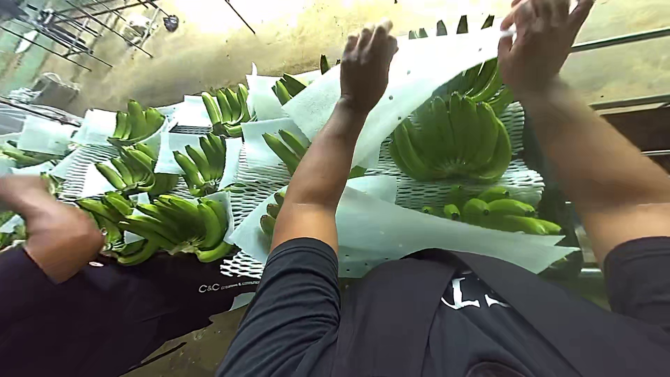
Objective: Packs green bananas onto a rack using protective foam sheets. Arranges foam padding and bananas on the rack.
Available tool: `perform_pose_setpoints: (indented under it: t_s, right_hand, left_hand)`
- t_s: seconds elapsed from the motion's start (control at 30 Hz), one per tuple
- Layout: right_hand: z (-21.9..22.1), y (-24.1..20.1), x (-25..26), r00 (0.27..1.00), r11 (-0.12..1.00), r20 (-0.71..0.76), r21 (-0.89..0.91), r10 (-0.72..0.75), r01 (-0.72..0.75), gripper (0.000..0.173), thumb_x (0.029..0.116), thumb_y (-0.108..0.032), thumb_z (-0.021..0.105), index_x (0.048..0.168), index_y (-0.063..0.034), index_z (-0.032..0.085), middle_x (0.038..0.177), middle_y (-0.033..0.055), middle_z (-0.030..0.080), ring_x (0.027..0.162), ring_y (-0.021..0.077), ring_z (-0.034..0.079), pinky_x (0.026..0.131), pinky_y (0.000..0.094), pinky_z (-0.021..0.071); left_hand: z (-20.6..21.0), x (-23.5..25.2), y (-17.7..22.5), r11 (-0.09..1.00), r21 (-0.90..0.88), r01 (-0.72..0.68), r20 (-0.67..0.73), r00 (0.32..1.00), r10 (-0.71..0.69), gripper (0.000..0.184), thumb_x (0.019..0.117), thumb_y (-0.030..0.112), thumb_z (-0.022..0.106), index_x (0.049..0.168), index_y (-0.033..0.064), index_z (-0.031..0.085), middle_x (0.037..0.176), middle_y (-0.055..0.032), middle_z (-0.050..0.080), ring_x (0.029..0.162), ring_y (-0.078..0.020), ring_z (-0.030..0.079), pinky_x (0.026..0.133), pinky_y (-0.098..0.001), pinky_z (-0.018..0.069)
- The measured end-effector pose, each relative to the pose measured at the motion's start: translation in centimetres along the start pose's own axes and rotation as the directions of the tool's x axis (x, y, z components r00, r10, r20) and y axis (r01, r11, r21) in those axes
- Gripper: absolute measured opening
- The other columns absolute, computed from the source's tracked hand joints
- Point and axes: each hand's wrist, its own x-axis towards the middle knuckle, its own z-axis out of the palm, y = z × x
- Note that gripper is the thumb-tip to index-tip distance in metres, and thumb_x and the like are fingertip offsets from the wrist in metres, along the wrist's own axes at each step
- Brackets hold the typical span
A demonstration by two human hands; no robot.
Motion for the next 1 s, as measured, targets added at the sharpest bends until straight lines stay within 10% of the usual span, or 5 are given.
perform_pose_setpoints:
  t_s: [0.33,0.53,0.67,0.8,1.0]
  right_hand:
    - [2.1,3.6,1.8,0.965,0.980,0.173,-0.021,0.197,-0.196,0.034,0.1028,-0.020,0.048,0.128,-0.0037,0.064,0.121,0.0249,0.070,0.121,0.0456,0.061,0.113,0.0640,0.0302]
    - [0.7,10.3,-1.7,0.809,0.884,0.587,0.380,-0.005,-0.271,0.024,0.0913,-0.013,0.074,0.111,0.0014,0.070,0.098,0.0252,0.069,0.092,0.0394,0.066,0.083,0.0665,0.0484]
    - [0.3,11.5,-4.0,0.714,0.532,0.698,0.624,-0.051,-0.572,0.054,0.1053,-0.054,0.036,0.109,-0.0089,0.066,0.090,-0.0083,0.068,0.085,-0.0007,0.065,0.084,0.0257,0.0569]
    - [2.1,10.0,-4.5,0.664,0.345,0.745,0.607,0.067,-0.716,0.087,0.1025,-0.066,0.003,0.125,-0.0048,0.060,0.099,0.0004,0.069,0.090,0.0060,0.066,0.086,0.0303,0.0563]
    - [5.1,6.9,-4.2,0.697,0.043,0.715,0.699,-0.056,-0.714,0.081,0.1038,-0.059,-0.005,0.153,-0.0101,0.038,0.141,0.0023,0.059,0.124,0.0071,0.058,0.106,0.0285,0.0469]
  left_hand:
    - [3.8,5.4,-1.8,0.992,0.060,0.108,0.255,0.959,-0.120,0.030,0.1083,0.017,0.041,0.114,0.0001,0.066,0.119,-0.0197,0.069,0.109,-0.0385,0.068,0.088,-0.0532,0.0528]
    - [4.9,3.7,-0.9,0.752,-0.461,0.471,0.859,0.451,0.244,0.032,0.1053,0.023,0.053,0.122,-0.0007,0.067,0.132,-0.0143,0.065,0.124,-0.0224,0.059,0.107,-0.0447,0.0440]
    - [5.7,2.9,2.8,0.477,-0.283,0.832,0.958,0.267,0.103,0.063,0.1107,0.051,0.013,0.152,0.0139,0.043,0.143,-0.0115,0.055,0.126,-0.0190,0.056,0.105,-0.0438,0.0462]
    - [8.5,3.4,5.1,0.499,-0.222,0.838,0.974,0.215,0.073,0.076,0.1081,0.059,0.012,0.127,0.0062,0.063,0.120,-0.0114,0.066,0.109,-0.0183,0.063,0.095,-0.0429,0.0498]
    - [9.1,1.3,4.2,0.076,-0.305,0.949,0.917,0.271,0.291,0.072,0.1068,0.057,0.001,0.109,0.0168,0.061,0.091,0.0017,0.066,0.086,-0.0071,0.064,0.078,-0.0277,0.0540]
